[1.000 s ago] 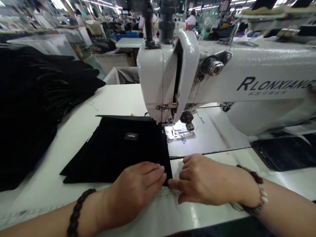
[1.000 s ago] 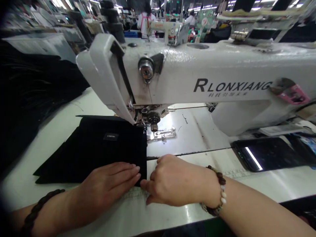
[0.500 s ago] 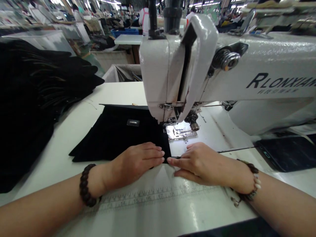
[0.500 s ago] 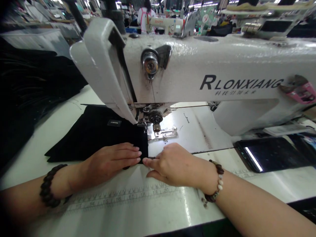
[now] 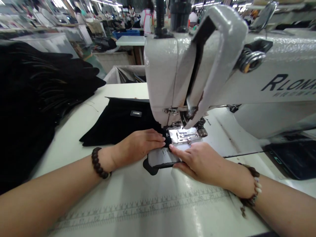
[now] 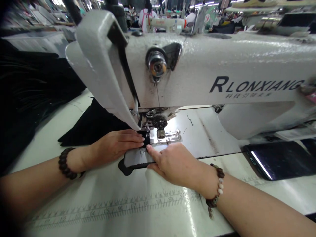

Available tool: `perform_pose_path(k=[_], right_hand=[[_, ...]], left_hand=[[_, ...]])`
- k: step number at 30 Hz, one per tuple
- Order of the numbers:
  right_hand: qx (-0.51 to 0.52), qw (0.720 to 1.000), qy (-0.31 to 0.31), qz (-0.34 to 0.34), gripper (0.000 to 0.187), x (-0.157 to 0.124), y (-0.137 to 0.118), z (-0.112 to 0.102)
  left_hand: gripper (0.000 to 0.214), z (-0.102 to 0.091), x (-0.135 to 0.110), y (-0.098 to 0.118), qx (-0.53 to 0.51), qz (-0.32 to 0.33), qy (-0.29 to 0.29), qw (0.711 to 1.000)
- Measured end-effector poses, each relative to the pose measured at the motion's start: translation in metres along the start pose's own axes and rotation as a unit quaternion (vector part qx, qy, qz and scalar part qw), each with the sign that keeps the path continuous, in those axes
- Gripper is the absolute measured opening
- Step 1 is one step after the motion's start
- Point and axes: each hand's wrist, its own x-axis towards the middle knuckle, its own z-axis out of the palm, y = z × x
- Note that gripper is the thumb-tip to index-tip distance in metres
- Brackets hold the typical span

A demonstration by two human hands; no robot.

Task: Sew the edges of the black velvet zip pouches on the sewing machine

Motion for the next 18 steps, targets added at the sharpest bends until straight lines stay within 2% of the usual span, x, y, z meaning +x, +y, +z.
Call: perform_pose_path(k=[10, 18], right_hand=[[0.009, 1.000, 0.010, -0.003, 0.041, 0.000, 0.000, 0.002], [0.010, 1.000, 0.000, 0.006, 0.041, 0.001, 0.000, -0.001]], left_hand=[[0.030, 0.001, 0.006, -0.017, 0.047, -0.052, -0.042, 0.997], [0.024, -0.001, 0.010, -0.018, 0.047, -0.073, -0.071, 0.994]])
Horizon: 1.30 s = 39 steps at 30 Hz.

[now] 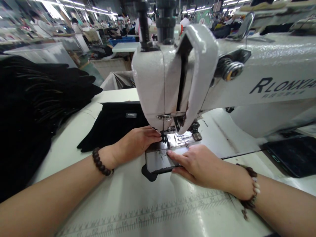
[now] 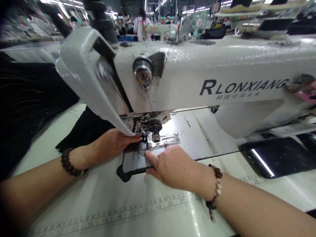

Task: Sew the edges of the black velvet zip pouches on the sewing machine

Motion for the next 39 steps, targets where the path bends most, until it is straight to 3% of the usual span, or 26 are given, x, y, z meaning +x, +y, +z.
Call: perform_pose_path(k=[12, 17, 21, 24, 27, 31, 34, 39], right_hand=[[0.005, 1.000, 0.011, -0.004, 0.040, 0.001, 0.000, 0.000], [0.016, 1.000, 0.015, -0.002, 0.038, 0.000, 0.001, 0.000], [0.034, 0.999, 0.035, -0.013, 0.032, -0.003, 0.002, 0.000], [0.043, 0.998, 0.044, -0.019, 0.029, -0.006, 0.003, 0.000], [0.040, 0.998, 0.052, -0.019, 0.028, -0.008, 0.005, 0.000], [0.032, 0.998, 0.047, -0.006, 0.027, -0.010, 0.007, -0.001], [0.024, 0.999, 0.041, -0.010, 0.029, -0.011, 0.009, -0.002], [0.036, 0.998, 0.047, -0.027, 0.028, -0.011, 0.012, -0.003]], left_hand=[[0.028, 0.001, -0.001, -0.004, -0.019, -0.005, 0.006, 1.000], [0.026, -0.010, 0.001, -0.015, -0.065, -0.061, -0.043, 0.995], [0.031, -0.027, -0.005, -0.018, -0.024, -0.126, -0.098, 0.987], [0.036, -0.042, -0.016, 0.005, 0.010, -0.160, -0.160, 0.974], [0.041, -0.050, -0.027, 0.047, -0.023, -0.177, -0.193, 0.965], [0.049, -0.038, -0.030, 0.089, -0.011, -0.165, -0.147, 0.975], [0.055, -0.025, -0.029, 0.097, -0.024, -0.116, -0.104, 0.987], [0.046, -0.021, -0.030, 0.093, -0.054, -0.073, -0.121, 0.989]])
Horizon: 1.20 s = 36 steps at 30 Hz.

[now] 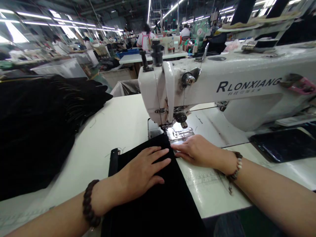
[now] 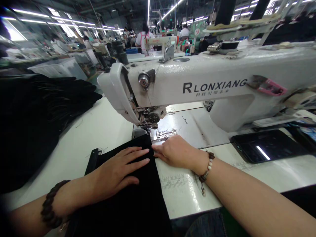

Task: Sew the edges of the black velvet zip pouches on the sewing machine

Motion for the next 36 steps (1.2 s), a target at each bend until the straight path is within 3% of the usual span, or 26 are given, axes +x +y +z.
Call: perform_pose_path(k=[6, 10, 13, 15, 17, 19, 21, 23, 26, 28, 31, 33, 36], right_hand=[[-0.003, 1.000, -0.007, -0.005, 0.029, 0.000, 0.001, 0.000], [0.009, 1.000, -0.023, 0.006, 0.028, 0.004, -0.002, 0.000], [-0.011, 0.998, -0.044, 0.041, 0.027, 0.002, -0.015, -0.005], [-0.022, 0.996, -0.065, 0.059, 0.024, -0.010, -0.031, -0.014], [0.010, 0.994, -0.089, 0.057, 0.019, -0.031, -0.051, -0.023], [0.097, 0.986, -0.114, 0.072, 0.019, -0.059, -0.071, -0.031], [0.244, 0.951, -0.168, 0.083, 0.023, -0.085, -0.090, -0.032], [0.365, 0.903, -0.184, 0.132, 0.027, -0.104, -0.105, -0.023], [0.460, 0.842, -0.115, 0.259, 0.029, -0.111, -0.122, 0.003], [0.519, 0.805, -0.054, 0.282, 0.027, -0.105, -0.130, 0.022], [0.645, 0.719, 0.002, 0.260, 0.031, -0.094, -0.139, 0.043], [0.697, 0.667, 0.016, 0.264, 0.037, -0.089, -0.145, 0.048], [0.709, 0.649, 0.021, 0.276, 0.040, -0.086, -0.149, 0.044]], left_hand=[[0.047, -0.003, 0.001, -0.008, -0.020, 0.008, -0.011, 1.000], [0.048, -0.016, 0.001, -0.005, -0.006, 0.019, -0.021, 1.000], [0.060, -0.025, -0.006, 0.024, 0.030, 0.029, -0.031, 0.999], [0.060, -0.021, -0.015, 0.051, 0.066, 0.053, -0.022, 0.996], [0.034, -0.006, -0.027, 0.074, 0.106, 0.109, 0.042, 0.988], [0.025, 0.008, -0.042, 0.086, 0.126, 0.099, 0.137, 0.977], [0.030, 0.014, -0.059, 0.088, 0.121, 0.062, 0.159, 0.978], [0.031, 0.009, -0.074, 0.086, 0.096, 0.008, 0.152, 0.984], [0.028, -0.007, -0.089, 0.086, 0.028, -0.112, 0.193, 0.974], [0.025, -0.015, -0.088, 0.092, -0.002, -0.170, 0.241, 0.955], [0.028, -0.016, -0.073, 0.105, 0.024, -0.166, 0.295, 0.941], [0.035, -0.012, -0.061, 0.113, 0.058, -0.128, 0.261, 0.955], [0.034, -0.002, -0.048, 0.121, 0.077, -0.081, 0.225, 0.968]])
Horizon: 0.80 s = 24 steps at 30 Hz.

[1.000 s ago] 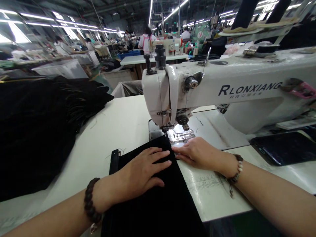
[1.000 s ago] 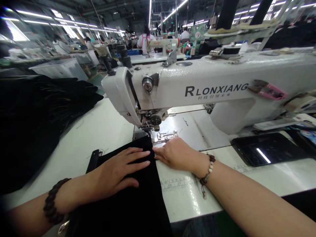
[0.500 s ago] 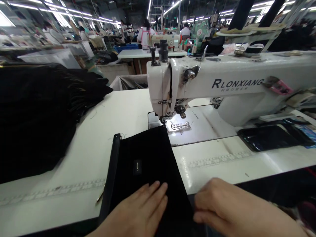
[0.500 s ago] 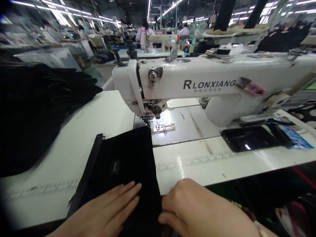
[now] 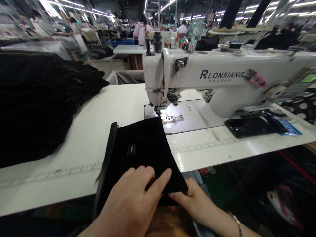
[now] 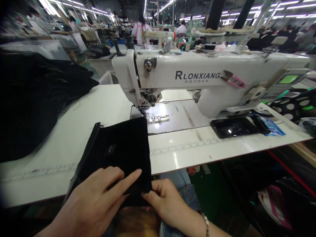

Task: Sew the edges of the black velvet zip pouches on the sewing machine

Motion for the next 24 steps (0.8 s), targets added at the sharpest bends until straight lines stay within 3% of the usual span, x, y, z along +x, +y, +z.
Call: perform_pose_path(k=[3, 7, 12, 24], right_hand=[[-0.009, 1.000, -0.003, -0.022, 0.041, -0.003, -0.007, 0.001], [-0.002, 0.999, -0.024, -0.043, 0.044, -0.003, -0.008, 0.000], [-0.010, 0.998, -0.055, 0.014, 0.046, -0.005, -0.006, -0.001], [0.041, 0.993, -0.068, 0.090, 0.045, -0.011, -0.003, -0.001]], left_hand=[[0.030, 0.010, -0.004, 0.007, -0.042, 0.020, 0.040, 0.998], [0.031, 0.019, -0.012, 0.010, -0.129, 0.045, 0.005, 0.991], [0.034, 0.019, -0.018, 0.003, -0.169, 0.045, -0.049, 0.983], [0.033, 0.011, -0.032, -0.005, -0.176, 0.028, -0.021, 0.984]])
